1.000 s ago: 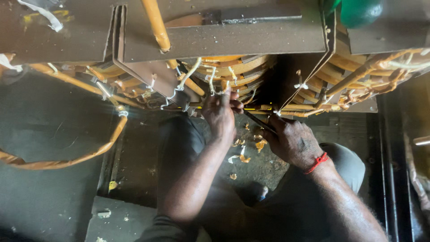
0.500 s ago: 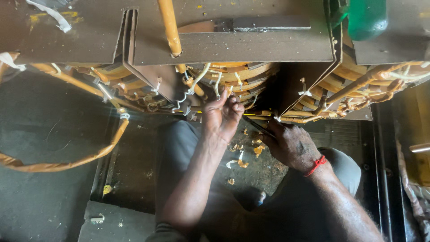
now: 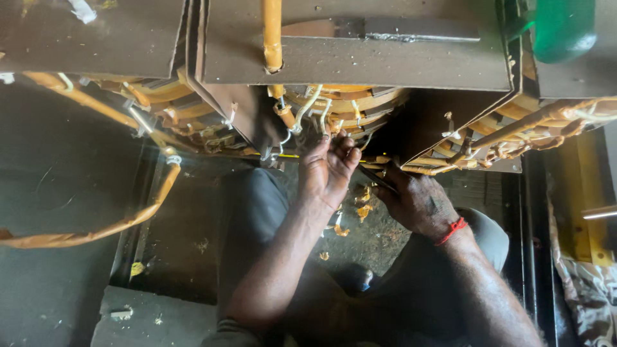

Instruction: The person uses pliers to cut white cords attached to a large wooden or cardboard structure. The person repeatedly grips and snips the cords, removing them from the structure.

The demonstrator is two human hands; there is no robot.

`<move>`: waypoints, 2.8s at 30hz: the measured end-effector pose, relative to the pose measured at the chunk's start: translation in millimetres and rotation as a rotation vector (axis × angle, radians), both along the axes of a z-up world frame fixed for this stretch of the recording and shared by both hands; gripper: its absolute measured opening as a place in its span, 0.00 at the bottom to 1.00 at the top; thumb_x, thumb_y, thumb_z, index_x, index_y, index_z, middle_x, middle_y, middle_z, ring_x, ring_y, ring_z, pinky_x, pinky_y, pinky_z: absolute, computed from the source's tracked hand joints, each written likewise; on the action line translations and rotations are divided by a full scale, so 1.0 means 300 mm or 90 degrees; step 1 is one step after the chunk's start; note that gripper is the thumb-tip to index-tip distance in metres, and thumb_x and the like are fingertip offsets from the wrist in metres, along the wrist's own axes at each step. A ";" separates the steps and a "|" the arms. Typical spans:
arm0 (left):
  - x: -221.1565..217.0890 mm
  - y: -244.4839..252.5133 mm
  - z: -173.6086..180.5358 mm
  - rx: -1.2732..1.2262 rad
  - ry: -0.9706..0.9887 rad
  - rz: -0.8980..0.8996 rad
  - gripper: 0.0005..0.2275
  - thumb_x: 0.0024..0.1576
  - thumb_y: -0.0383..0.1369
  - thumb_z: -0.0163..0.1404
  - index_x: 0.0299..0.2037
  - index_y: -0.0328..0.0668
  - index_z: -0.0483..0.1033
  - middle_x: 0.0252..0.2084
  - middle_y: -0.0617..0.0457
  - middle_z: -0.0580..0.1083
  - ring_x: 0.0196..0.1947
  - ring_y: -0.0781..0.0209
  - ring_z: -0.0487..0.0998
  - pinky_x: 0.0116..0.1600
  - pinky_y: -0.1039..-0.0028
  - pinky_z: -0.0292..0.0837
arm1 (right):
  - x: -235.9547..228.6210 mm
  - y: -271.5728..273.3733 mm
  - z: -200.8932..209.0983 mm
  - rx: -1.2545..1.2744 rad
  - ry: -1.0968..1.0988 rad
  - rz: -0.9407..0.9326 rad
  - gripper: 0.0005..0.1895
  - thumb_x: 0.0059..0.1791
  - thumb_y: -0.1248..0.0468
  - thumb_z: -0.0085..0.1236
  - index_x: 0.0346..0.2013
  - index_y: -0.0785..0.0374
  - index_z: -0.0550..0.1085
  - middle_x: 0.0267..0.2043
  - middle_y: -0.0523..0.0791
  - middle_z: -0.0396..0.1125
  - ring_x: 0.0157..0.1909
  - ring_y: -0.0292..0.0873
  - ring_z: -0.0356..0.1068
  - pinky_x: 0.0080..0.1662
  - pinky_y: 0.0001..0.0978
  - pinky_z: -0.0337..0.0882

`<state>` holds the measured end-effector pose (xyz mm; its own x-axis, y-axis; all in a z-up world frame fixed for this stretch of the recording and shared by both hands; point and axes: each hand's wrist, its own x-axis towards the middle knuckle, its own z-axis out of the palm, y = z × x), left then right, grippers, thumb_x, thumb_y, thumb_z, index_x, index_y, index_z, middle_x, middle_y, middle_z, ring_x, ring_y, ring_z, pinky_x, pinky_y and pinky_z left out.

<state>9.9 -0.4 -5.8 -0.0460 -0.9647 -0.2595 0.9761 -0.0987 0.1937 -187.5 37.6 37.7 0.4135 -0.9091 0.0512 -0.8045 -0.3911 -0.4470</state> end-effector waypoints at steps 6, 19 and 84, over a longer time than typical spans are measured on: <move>0.008 -0.022 0.008 0.051 -0.047 -0.024 0.13 0.61 0.40 0.55 0.40 0.36 0.72 0.35 0.45 0.73 0.34 0.53 0.78 0.39 0.60 0.82 | 0.008 0.020 0.007 -0.018 0.012 0.007 0.17 0.48 0.53 0.61 0.45 0.61 0.75 0.34 0.55 0.73 0.38 0.62 0.73 0.37 0.54 0.73; 0.045 0.005 0.026 -0.080 0.100 -0.215 0.08 0.61 0.35 0.53 0.35 0.38 0.76 0.24 0.56 0.72 0.18 0.69 0.70 0.22 0.77 0.67 | 0.039 0.043 0.053 -0.013 0.023 -0.003 0.17 0.48 0.53 0.62 0.45 0.61 0.74 0.34 0.55 0.73 0.39 0.62 0.74 0.37 0.54 0.73; 0.327 -0.063 -0.020 -0.627 -1.125 0.299 0.12 0.59 0.23 0.54 0.53 0.31 0.76 0.51 0.40 0.77 0.48 0.45 0.82 0.52 0.61 0.81 | 0.492 0.176 -0.006 0.751 -1.478 -0.139 0.19 0.61 0.56 0.41 0.35 0.69 0.67 0.27 0.48 0.62 0.40 0.50 0.67 0.43 0.53 0.79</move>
<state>107.9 -19.3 -11.9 -0.1455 -0.6397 0.7547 -0.3614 0.7445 0.5614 -40.0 90.3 35.8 0.4143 -0.8832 -0.2198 0.8969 0.4372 -0.0663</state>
